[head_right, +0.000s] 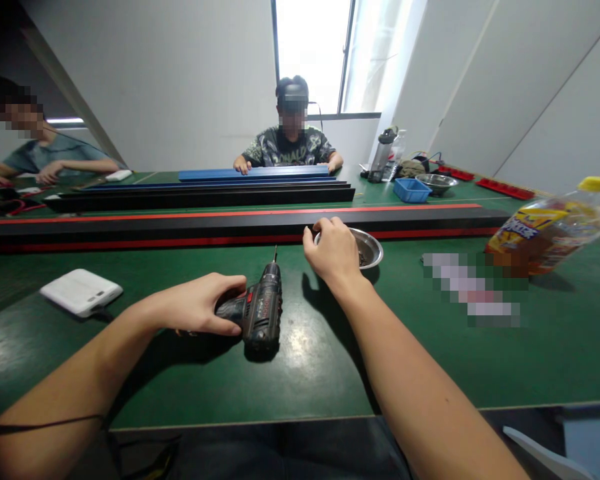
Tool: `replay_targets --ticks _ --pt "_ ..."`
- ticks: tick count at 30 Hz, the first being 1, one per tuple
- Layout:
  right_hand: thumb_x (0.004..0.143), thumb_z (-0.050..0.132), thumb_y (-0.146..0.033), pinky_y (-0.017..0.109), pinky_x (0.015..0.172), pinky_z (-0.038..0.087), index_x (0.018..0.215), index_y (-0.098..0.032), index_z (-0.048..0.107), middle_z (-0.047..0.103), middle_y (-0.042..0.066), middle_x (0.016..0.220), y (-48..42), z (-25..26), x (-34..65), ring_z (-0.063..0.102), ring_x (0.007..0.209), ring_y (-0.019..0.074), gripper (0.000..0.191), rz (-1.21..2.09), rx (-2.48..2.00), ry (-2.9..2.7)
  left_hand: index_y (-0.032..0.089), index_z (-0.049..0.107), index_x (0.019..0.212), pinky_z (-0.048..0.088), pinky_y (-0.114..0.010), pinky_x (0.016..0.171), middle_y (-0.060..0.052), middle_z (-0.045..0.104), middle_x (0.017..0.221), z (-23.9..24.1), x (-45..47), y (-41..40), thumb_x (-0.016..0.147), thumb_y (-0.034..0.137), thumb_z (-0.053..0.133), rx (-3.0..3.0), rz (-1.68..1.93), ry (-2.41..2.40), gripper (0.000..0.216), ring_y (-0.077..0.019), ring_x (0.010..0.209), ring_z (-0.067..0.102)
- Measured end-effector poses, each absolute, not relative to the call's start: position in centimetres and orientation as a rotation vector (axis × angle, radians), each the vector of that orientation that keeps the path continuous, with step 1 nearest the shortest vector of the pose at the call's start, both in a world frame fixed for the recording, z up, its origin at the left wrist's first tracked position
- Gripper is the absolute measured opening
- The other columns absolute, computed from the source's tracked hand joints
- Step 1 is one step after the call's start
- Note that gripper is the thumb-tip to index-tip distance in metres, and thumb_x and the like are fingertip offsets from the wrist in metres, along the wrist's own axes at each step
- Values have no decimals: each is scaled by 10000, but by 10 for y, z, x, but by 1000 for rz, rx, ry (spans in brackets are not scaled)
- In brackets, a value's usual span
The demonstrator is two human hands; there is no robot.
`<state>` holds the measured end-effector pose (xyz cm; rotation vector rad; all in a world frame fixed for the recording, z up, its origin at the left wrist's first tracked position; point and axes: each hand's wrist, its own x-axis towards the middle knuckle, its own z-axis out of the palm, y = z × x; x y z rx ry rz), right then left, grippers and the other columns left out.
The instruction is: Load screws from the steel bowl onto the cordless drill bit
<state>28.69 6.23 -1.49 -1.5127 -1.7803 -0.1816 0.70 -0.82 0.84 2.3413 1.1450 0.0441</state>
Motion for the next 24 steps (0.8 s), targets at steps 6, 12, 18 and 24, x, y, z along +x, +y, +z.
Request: replay_targets --ticks 6,12,18,24 --pt "1024 532 -416 390 827 478 990 -187 717 718 116 971 49 -15 269 647 884 256 297 38 -1147 -1822 224 590 997 409 -283 658 21 660 898 8 7 -8 752 505 811 2358 49 1140 434 -184 781 612" --pt "1039 426 -610 360 790 504 1019 -217 687 718 56 899 51 -35 249 676 838 222 472 714 -1060 -1613 223 589 1004 413 -280 655 22 659 891 7 7 -7 752 503 813 2367 58 1132 438 -183 774 612" --pt "924 540 -729 367 770 556 1023 -211 640 706 96 953 66 -54 241 700 907 256 537 1221 -997 -1224 223 608 1049 428 -279 676 15 675 936 7 7 -6 749 482 816 2357 47 1125 447 -187 805 622" --pt "921 547 -670 391 904 557 1032 -220 634 699 103 1023 68 -58 242 693 1039 274 472 1317 -1006 -1063 228 591 1030 428 -259 659 37 654 917 9 6 -8 714 426 833 2304 15 1075 445 -170 793 608"
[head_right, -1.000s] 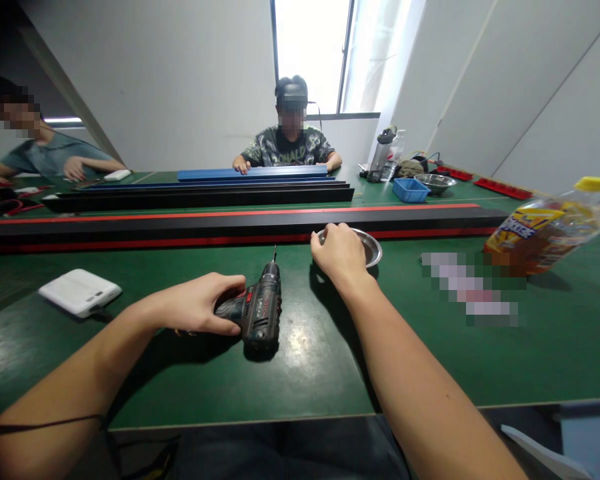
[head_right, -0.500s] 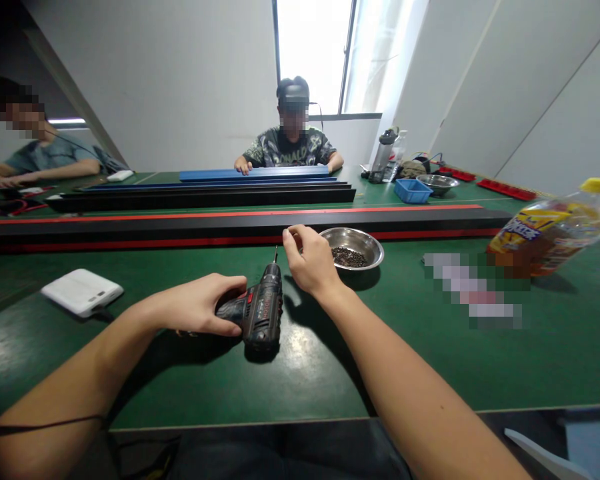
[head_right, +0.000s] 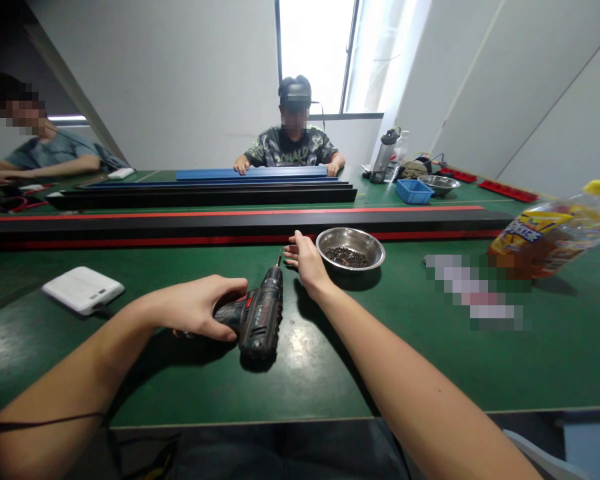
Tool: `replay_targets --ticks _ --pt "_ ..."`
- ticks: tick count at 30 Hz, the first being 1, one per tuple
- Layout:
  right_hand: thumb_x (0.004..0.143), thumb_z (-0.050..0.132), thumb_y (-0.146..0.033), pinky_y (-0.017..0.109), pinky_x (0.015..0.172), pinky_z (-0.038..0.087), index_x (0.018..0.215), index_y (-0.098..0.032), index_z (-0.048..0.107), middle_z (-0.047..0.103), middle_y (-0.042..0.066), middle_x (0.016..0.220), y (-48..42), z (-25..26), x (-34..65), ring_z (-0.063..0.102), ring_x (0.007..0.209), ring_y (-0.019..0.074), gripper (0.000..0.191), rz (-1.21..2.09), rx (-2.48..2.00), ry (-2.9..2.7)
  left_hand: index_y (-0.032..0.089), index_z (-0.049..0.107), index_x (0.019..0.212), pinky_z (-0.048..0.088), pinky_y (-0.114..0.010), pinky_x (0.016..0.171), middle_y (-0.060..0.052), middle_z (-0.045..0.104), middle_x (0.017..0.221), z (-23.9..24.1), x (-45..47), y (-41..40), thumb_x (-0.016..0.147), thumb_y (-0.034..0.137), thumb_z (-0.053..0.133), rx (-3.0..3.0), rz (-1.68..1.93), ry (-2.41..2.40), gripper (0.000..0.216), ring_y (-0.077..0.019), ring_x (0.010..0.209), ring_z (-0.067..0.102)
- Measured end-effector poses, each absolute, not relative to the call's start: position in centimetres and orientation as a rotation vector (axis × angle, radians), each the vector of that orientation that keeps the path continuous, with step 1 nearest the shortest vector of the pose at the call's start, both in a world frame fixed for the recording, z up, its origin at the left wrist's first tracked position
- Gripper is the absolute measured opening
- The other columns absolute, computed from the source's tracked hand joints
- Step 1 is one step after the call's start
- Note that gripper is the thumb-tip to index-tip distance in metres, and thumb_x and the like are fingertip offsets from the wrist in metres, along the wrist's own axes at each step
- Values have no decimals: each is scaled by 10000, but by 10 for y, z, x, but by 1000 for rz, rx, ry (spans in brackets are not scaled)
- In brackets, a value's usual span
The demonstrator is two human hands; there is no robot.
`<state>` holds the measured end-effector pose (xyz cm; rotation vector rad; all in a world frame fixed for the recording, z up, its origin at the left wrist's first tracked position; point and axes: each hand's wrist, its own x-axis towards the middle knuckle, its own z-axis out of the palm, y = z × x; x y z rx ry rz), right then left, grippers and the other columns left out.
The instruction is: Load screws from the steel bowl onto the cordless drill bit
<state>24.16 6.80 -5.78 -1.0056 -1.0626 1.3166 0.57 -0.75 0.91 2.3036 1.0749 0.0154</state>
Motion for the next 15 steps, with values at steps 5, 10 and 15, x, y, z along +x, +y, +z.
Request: replay_targets --ticks 5,10,15 --pt "856 614 -673 401 919 544 977 -240 627 665 72 1014 69 -61 244 671 1033 267 449 1271 -1018 -1080 224 582 1006 410 -251 640 44 635 895 13 8 -10 696 409 836 2287 -21 1066 442 -161 773 586" --pt "815 646 -714 399 945 529 988 -246 627 664 66 1068 69 -63 244 653 1083 264 499 1250 -948 -1127 220 584 1021 404 -250 638 40 633 897 14 9 -10 704 408 825 2268 -36 1071 440 -160 768 579" --pt "835 652 -699 411 983 511 1015 -248 621 668 61 1097 69 -64 243 638 1127 261 487 1244 -939 -1169 220 590 1042 406 -253 644 31 641 916 14 8 -9 706 418 821 2272 -43 1075 453 -169 788 588"
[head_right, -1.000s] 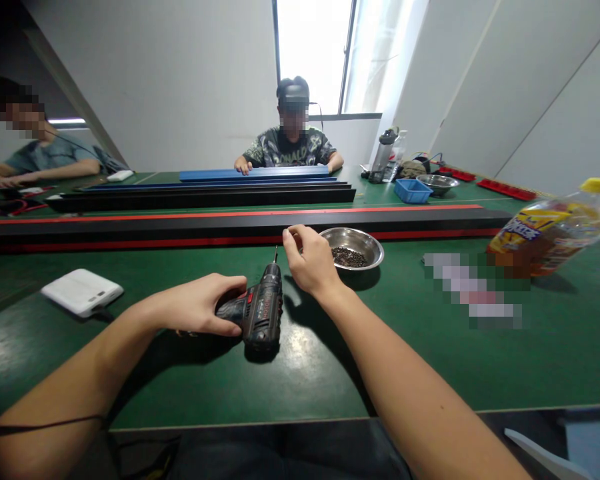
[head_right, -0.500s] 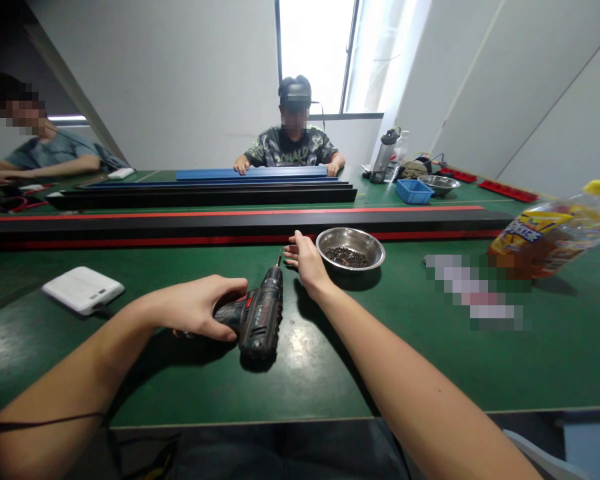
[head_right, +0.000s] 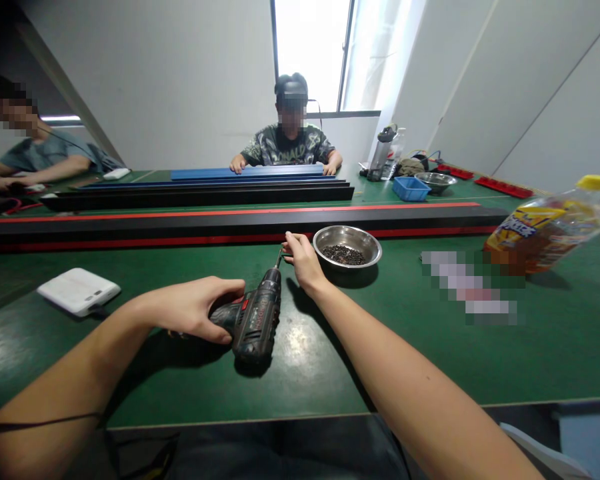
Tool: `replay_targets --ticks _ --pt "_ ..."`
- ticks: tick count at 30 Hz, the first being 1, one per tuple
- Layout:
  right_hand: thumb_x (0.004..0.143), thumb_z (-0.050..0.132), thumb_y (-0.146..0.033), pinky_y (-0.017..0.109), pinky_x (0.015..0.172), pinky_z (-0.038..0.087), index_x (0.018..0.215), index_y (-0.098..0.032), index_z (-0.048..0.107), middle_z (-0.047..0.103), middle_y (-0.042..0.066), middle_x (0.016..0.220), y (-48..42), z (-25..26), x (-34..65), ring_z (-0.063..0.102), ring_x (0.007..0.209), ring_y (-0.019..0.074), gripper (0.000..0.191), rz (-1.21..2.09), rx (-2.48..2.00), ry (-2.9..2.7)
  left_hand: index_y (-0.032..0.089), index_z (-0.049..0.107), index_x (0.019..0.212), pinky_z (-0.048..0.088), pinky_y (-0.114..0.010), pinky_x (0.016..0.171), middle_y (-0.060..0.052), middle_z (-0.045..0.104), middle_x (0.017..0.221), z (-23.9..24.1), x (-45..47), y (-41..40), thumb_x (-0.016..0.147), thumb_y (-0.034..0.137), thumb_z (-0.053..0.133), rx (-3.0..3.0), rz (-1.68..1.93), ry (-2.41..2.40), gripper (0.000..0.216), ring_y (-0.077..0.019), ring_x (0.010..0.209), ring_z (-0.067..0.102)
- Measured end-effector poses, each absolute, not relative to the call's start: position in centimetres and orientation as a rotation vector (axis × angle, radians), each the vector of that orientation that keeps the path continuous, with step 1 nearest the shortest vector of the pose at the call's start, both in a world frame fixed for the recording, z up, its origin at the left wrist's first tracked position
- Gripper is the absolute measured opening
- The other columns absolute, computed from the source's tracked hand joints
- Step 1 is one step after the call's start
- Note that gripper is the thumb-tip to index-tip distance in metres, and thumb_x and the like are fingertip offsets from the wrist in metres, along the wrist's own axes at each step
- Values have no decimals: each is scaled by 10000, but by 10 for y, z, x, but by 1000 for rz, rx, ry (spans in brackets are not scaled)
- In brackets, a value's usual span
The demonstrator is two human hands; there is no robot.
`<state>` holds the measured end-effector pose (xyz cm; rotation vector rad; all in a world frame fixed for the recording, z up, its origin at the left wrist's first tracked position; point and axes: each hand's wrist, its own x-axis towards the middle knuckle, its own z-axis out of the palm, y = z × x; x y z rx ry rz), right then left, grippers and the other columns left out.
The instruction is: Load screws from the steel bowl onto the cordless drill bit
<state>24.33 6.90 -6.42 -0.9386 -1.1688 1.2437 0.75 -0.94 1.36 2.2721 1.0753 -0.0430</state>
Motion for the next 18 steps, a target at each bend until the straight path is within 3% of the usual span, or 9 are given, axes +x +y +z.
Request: replay_targets --ticks 18 --pt "892 629 -644 389 973 501 1060 -261 611 681 57 1134 65 -63 242 623 1190 252 418 1204 -945 -1258 224 602 1055 407 -272 660 20 654 924 11 8 -8 693 453 807 2285 -33 1086 475 -184 798 596"
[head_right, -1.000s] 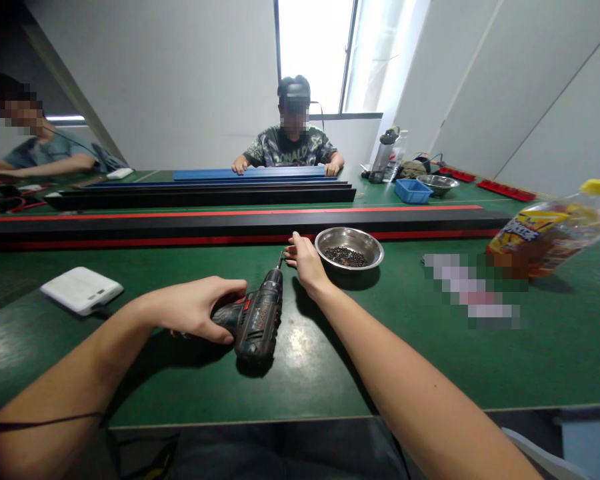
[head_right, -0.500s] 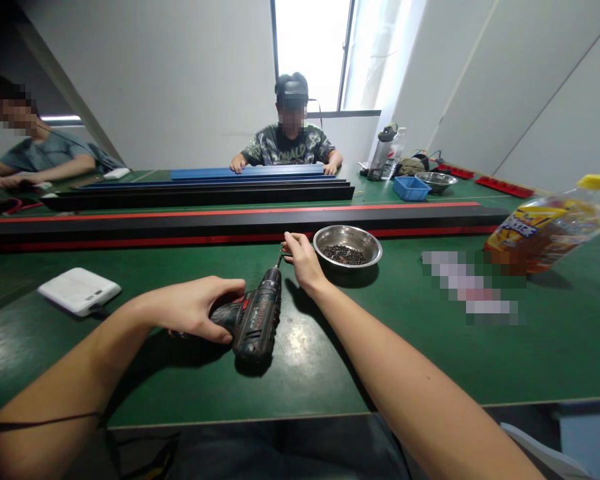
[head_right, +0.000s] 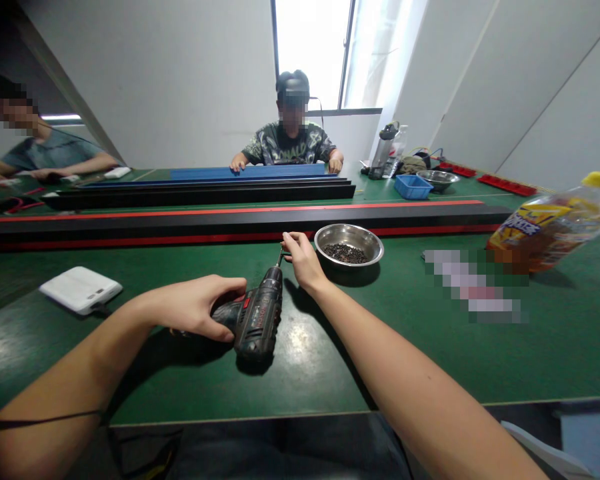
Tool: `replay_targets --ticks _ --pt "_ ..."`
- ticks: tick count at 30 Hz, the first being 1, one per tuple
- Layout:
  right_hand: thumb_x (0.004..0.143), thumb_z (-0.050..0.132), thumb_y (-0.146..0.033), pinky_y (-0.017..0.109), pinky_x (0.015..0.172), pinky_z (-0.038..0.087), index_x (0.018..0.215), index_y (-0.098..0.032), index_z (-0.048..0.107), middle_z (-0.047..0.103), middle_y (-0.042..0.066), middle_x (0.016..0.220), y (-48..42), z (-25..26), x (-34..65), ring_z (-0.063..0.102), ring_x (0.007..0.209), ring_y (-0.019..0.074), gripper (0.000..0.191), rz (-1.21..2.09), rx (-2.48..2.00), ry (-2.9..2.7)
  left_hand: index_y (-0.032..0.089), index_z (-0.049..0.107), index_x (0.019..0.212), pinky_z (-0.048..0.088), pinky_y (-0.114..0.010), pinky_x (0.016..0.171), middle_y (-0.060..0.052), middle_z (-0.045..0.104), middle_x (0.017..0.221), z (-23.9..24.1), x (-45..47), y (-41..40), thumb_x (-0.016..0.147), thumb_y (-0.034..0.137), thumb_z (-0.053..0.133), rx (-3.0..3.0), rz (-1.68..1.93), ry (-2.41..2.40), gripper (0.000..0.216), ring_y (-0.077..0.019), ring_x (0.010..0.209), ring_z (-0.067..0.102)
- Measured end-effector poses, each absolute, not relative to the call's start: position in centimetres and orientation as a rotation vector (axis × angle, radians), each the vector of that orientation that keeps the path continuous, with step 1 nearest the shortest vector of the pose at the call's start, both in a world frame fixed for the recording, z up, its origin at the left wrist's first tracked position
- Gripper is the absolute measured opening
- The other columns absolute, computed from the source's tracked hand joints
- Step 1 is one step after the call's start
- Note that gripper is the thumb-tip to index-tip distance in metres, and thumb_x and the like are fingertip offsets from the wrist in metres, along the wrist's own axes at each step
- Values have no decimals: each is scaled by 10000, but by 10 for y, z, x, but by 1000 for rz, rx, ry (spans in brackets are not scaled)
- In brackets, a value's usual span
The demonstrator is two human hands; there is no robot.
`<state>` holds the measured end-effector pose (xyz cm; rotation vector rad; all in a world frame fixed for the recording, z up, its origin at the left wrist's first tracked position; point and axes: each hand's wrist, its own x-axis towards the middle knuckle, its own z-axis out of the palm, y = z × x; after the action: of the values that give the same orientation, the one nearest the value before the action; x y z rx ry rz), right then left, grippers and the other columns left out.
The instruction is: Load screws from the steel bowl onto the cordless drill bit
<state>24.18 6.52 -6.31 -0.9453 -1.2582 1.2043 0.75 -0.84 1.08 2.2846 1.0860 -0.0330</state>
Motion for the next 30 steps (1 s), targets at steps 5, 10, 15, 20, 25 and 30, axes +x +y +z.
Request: replay_targets --ticks 5,10,15,20,25,30 --pt "894 629 -637 402 972 498 1064 -255 611 681 61 1137 66 -64 242 630 1181 258 417 1207 -948 -1259 227 587 1030 409 -269 660 25 644 912 10 7 -9 694 451 809 2285 -31 1083 462 -182 796 595" --pt "889 634 -637 399 985 495 1073 -257 608 698 56 1122 69 -65 242 638 1165 250 423 1227 -953 -1258 228 582 1032 405 -267 653 26 641 906 11 7 -9 697 451 812 2271 -37 1088 464 -181 786 593" --pt "884 640 -636 401 992 498 1068 -252 594 703 58 1103 69 -65 243 651 1125 244 428 1250 -952 -1243 227 588 1034 408 -273 666 16 652 930 12 8 -9 695 458 807 2268 -40 1094 465 -189 807 603" --pt "888 629 -623 352 878 542 1075 -256 604 684 61 1154 70 -64 243 667 1080 239 413 1232 -978 -1224 229 588 1026 409 -280 684 14 658 938 11 7 -9 682 467 807 2266 -34 1102 472 -195 819 606" --pt "934 509 -688 298 604 500 1087 -205 661 685 123 1176 76 -64 243 689 866 221 529 1230 -1108 -1228 235 575 1030 418 -282 693 19 660 944 10 8 -9 694 462 818 2277 -44 1106 474 -196 826 613" --pt "947 520 -707 294 569 454 1010 -169 733 730 109 943 77 -63 243 639 733 194 581 1212 -1122 -1396 238 569 1032 424 -285 702 22 665 954 10 8 -9 697 471 829 2296 -55 1128 483 -199 832 617"
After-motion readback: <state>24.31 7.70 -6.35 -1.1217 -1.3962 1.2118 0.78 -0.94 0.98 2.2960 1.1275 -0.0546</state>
